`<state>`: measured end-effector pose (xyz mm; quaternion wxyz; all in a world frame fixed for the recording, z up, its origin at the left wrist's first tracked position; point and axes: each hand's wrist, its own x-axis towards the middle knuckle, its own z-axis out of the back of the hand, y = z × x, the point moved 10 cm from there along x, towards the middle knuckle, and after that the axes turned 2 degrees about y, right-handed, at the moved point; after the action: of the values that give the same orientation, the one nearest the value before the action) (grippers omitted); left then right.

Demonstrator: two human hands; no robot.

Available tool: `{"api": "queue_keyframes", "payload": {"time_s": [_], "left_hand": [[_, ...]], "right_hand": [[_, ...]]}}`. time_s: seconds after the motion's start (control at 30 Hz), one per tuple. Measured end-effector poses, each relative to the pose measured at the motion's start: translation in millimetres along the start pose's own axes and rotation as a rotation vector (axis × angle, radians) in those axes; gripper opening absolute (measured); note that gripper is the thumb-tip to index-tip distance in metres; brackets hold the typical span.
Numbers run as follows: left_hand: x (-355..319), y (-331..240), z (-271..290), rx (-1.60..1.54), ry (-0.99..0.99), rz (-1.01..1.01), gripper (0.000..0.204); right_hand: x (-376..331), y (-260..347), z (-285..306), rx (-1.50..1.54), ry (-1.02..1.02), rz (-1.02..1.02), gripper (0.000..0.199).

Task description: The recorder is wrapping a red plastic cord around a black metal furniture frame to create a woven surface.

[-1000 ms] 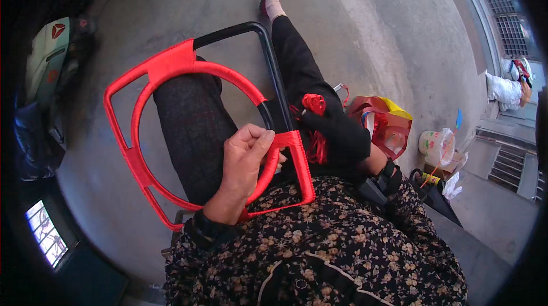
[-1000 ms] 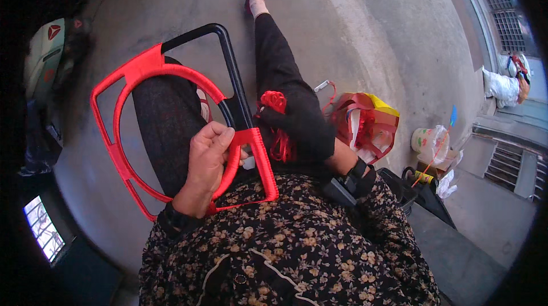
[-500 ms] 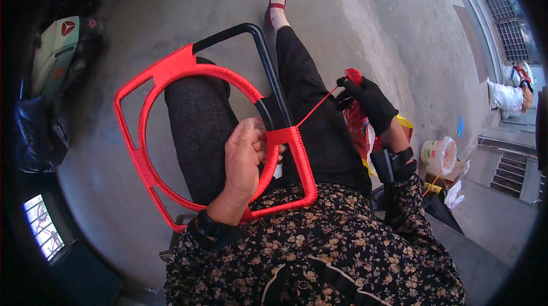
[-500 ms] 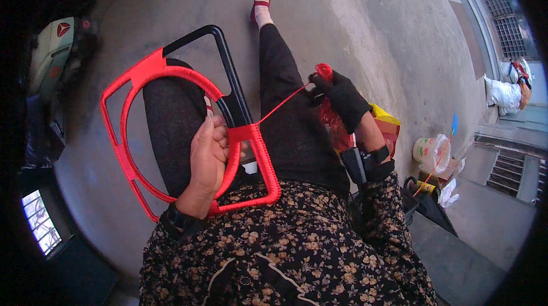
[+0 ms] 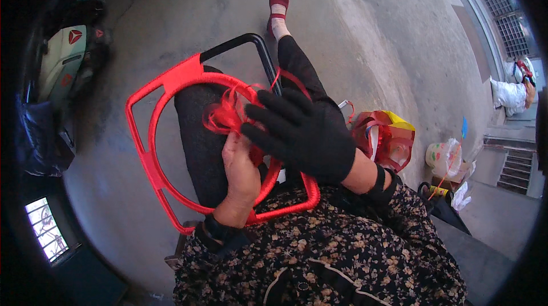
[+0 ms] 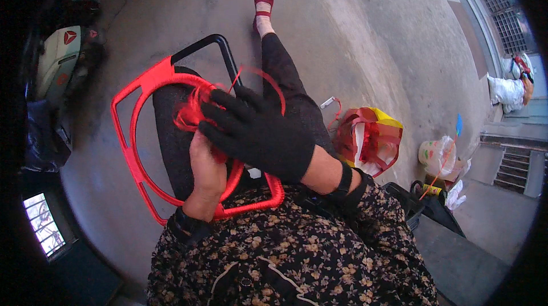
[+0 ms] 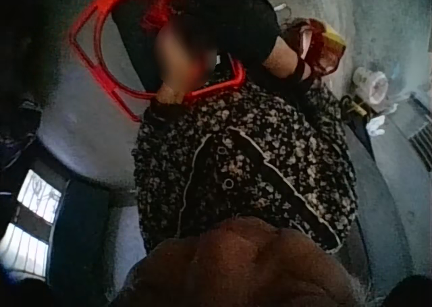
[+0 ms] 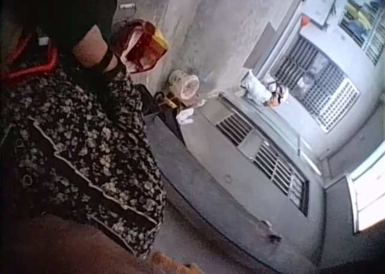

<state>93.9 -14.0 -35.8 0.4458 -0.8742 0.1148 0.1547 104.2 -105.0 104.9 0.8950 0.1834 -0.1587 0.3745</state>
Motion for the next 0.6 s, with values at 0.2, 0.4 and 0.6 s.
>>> {"api": "queue_keyframes", "payload": {"time_s": [0.2,0.4,0.6], "left_hand": [[5,14,9,0.011,-0.047,0.077,0.030],[8,36,19,0.149,-0.010,0.214,0.035],[1,19,-5,0.108,0.021,0.195,0.029]], "right_hand": [[-73,-81,-64,0.737,0.276,-0.720,0.030],[-167,-66,-115,1.293,0.286,-0.619,0.040],[-122,-67,-76,1.076,0.109,-0.546,0.027]]}}
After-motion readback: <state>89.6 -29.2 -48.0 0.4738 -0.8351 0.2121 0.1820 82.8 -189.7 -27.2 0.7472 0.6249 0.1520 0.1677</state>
